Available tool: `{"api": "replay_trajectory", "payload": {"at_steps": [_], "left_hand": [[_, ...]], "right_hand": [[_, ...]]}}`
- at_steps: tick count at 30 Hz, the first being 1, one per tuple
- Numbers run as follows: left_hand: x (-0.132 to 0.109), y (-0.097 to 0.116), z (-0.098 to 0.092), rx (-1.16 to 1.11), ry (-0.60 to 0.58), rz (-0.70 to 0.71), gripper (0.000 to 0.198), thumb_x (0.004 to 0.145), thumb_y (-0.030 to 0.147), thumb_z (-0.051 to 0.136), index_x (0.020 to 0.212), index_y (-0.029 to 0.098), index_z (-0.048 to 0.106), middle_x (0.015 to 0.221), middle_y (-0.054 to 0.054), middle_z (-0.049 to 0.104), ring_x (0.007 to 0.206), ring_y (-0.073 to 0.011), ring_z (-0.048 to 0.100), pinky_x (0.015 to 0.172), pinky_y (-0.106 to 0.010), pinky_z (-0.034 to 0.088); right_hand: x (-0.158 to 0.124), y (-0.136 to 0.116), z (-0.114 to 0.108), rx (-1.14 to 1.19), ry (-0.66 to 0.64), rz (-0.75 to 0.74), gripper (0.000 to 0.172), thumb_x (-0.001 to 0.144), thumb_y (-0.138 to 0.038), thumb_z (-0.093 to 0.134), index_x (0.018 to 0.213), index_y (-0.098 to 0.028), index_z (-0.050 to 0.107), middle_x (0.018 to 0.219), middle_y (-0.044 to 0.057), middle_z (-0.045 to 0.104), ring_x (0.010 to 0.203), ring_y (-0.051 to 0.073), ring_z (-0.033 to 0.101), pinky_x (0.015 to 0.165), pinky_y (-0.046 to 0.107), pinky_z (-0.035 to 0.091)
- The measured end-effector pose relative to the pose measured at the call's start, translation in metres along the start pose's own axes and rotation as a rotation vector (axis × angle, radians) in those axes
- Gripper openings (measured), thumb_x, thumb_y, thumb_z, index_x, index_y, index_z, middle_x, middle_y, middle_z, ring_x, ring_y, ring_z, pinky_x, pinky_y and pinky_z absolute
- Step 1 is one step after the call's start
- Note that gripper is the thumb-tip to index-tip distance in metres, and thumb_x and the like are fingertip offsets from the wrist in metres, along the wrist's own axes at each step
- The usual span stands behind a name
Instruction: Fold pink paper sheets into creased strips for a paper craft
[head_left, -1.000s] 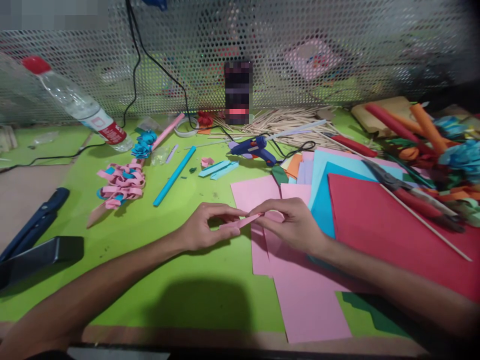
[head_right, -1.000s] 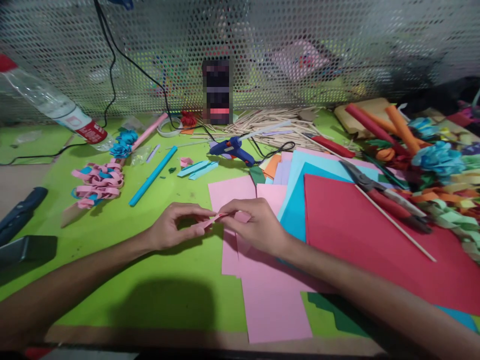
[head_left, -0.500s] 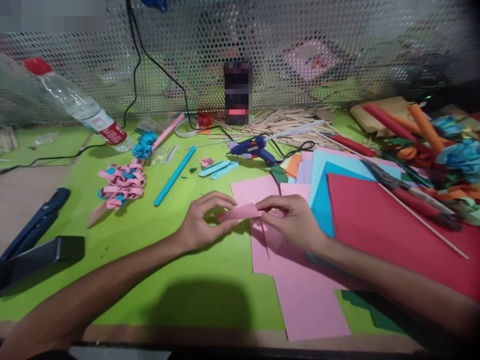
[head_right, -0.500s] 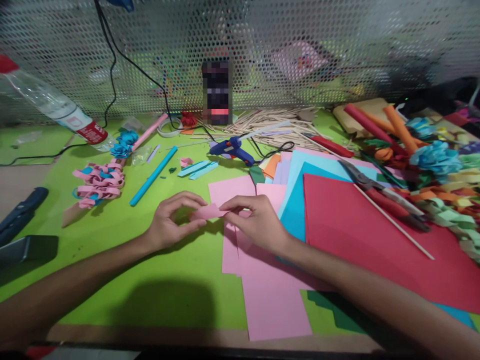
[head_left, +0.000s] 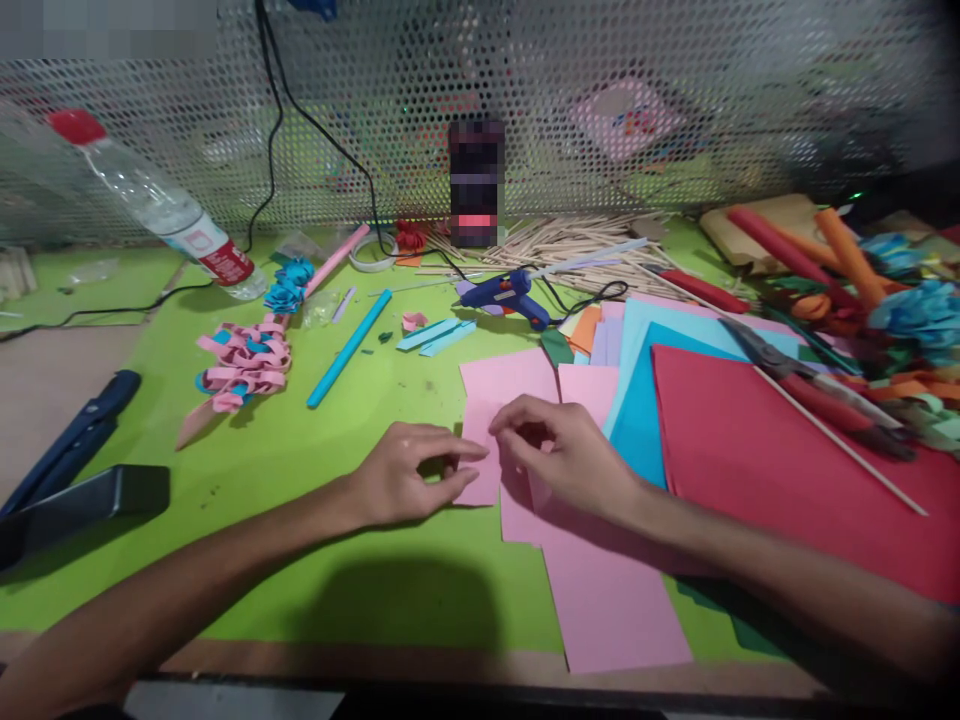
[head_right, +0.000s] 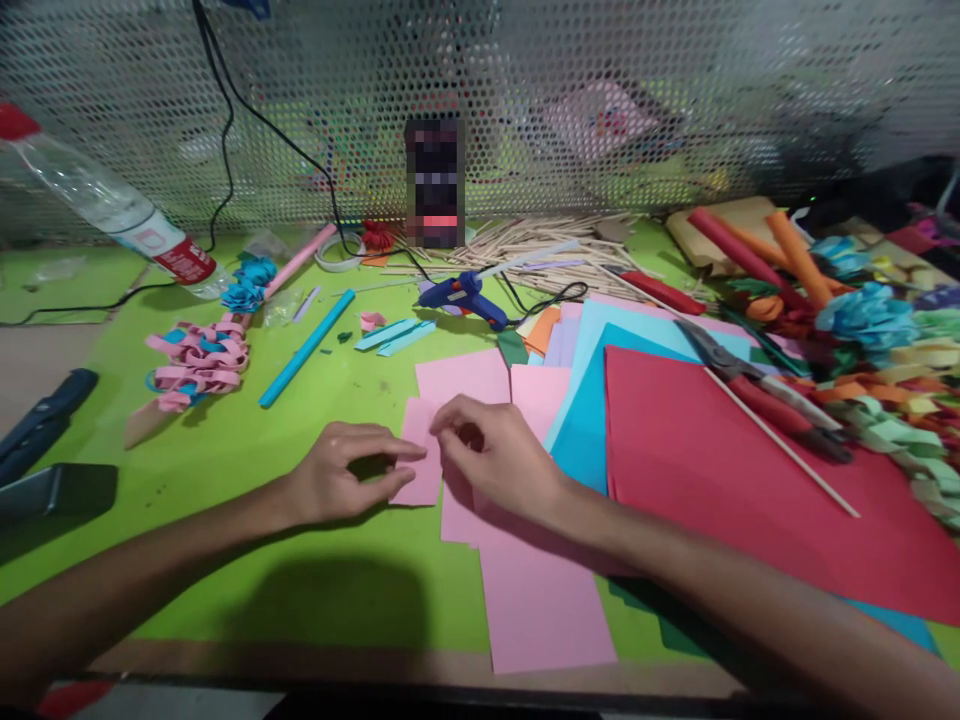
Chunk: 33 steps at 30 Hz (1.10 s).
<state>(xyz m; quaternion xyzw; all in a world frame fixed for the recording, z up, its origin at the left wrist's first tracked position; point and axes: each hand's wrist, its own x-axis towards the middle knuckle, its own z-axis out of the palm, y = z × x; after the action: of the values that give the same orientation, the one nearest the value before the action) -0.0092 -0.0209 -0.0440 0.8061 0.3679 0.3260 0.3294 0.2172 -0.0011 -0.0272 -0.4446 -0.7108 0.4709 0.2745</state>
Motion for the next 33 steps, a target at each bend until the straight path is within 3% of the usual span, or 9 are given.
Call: {"api": "replay_trajectory", "payload": {"at_steps": [3, 5, 9, 12, 15, 18, 22, 27, 33], "left_hand": [[-0.012, 0.003, 0.006, 0.115, -0.05, 0.007, 0.017, 0.09, 0.025, 0.067, 0.105, 0.019, 0.073, 0.074, 0.0, 0.073, 0.06, -0.0093, 0.064, 0.062, -0.022, 0.05], [-0.018, 0.004, 0.008, 0.241, -0.07, 0.092, 0.016, 0.092, 0.025, 0.063, 0.103, 0.019, 0.073, 0.073, 0.0, 0.072, 0.061, -0.0109, 0.064, 0.062, -0.025, 0.049], [-0.019, 0.005, 0.008, 0.509, -0.071, 0.303, 0.014, 0.093, 0.027, 0.061, 0.097, 0.018, 0.071, 0.071, -0.002, 0.065, 0.065, -0.0149, 0.06, 0.059, -0.028, 0.045], [-0.016, 0.005, 0.005, 0.591, -0.087, 0.35, 0.016, 0.093, 0.026, 0.061, 0.101, 0.015, 0.069, 0.091, -0.008, 0.068, 0.083, -0.0204, 0.063, 0.07, -0.034, 0.052], [-0.016, 0.005, 0.004, 0.582, -0.108, 0.333, 0.019, 0.092, 0.026, 0.061, 0.104, 0.013, 0.067, 0.109, -0.012, 0.068, 0.105, -0.0268, 0.063, 0.086, -0.041, 0.055], [-0.019, 0.005, 0.003, 0.57, -0.12, 0.314, 0.023, 0.091, 0.026, 0.06, 0.109, 0.012, 0.067, 0.117, -0.014, 0.067, 0.112, -0.0286, 0.063, 0.093, -0.043, 0.056], [-0.022, 0.004, 0.001, 0.556, -0.162, 0.288, 0.03, 0.092, 0.03, 0.059, 0.114, 0.011, 0.065, 0.13, -0.017, 0.062, 0.122, -0.0308, 0.059, 0.099, -0.045, 0.054], [-0.02, 0.003, 0.0, 0.52, -0.183, 0.281, 0.052, 0.09, 0.052, 0.06, 0.121, 0.01, 0.062, 0.13, -0.018, 0.063, 0.122, -0.0334, 0.059, 0.099, -0.048, 0.055], [-0.019, 0.002, -0.002, 0.494, -0.192, 0.254, 0.055, 0.086, 0.055, 0.064, 0.118, 0.011, 0.063, 0.128, -0.02, 0.062, 0.121, -0.0349, 0.058, 0.099, -0.05, 0.053]], "right_hand": [[-0.003, 0.0, 0.003, -0.212, -0.131, -0.075, 0.024, 0.093, -0.013, 0.048, 0.099, -0.022, 0.07, 0.098, 0.002, 0.074, 0.086, 0.015, 0.068, 0.076, 0.027, 0.05], [-0.005, -0.001, 0.005, -0.312, -0.21, -0.134, 0.03, 0.091, -0.008, 0.047, 0.104, -0.02, 0.07, 0.099, 0.004, 0.073, 0.089, 0.017, 0.067, 0.08, 0.029, 0.049], [-0.01, -0.004, 0.008, -0.467, -0.297, -0.228, 0.032, 0.087, -0.004, 0.046, 0.107, -0.016, 0.067, 0.096, 0.007, 0.069, 0.086, 0.018, 0.063, 0.076, 0.03, 0.048], [-0.013, -0.006, 0.008, -0.55, -0.317, -0.261, 0.026, 0.088, -0.006, 0.047, 0.105, -0.013, 0.065, 0.094, 0.008, 0.065, 0.08, 0.017, 0.06, 0.069, 0.029, 0.047], [-0.016, -0.001, 0.008, -0.667, -0.271, -0.378, 0.017, 0.092, -0.013, 0.048, 0.1, -0.013, 0.063, 0.091, 0.008, 0.063, 0.075, 0.017, 0.056, 0.064, 0.03, 0.044], [-0.019, 0.008, 0.007, -0.77, -0.211, -0.585, 0.017, 0.097, -0.017, 0.046, 0.096, -0.014, 0.063, 0.086, 0.007, 0.062, 0.072, 0.017, 0.053, 0.063, 0.032, 0.043], [-0.02, 0.017, 0.004, -0.869, -0.148, -0.839, 0.015, 0.098, -0.016, 0.049, 0.106, -0.012, 0.062, 0.087, 0.007, 0.065, 0.072, 0.016, 0.055, 0.062, 0.031, 0.043], [-0.021, 0.022, 0.005, -0.861, -0.07, -0.911, 0.017, 0.096, -0.015, 0.054, 0.11, -0.01, 0.061, 0.096, 0.01, 0.07, 0.081, 0.017, 0.062, 0.065, 0.031, 0.049], [-0.026, 0.017, 0.009, -0.781, -0.04, -0.984, 0.022, 0.095, -0.015, 0.055, 0.112, -0.003, 0.062, 0.097, 0.016, 0.072, 0.093, 0.025, 0.069, 0.07, 0.036, 0.058]]}}
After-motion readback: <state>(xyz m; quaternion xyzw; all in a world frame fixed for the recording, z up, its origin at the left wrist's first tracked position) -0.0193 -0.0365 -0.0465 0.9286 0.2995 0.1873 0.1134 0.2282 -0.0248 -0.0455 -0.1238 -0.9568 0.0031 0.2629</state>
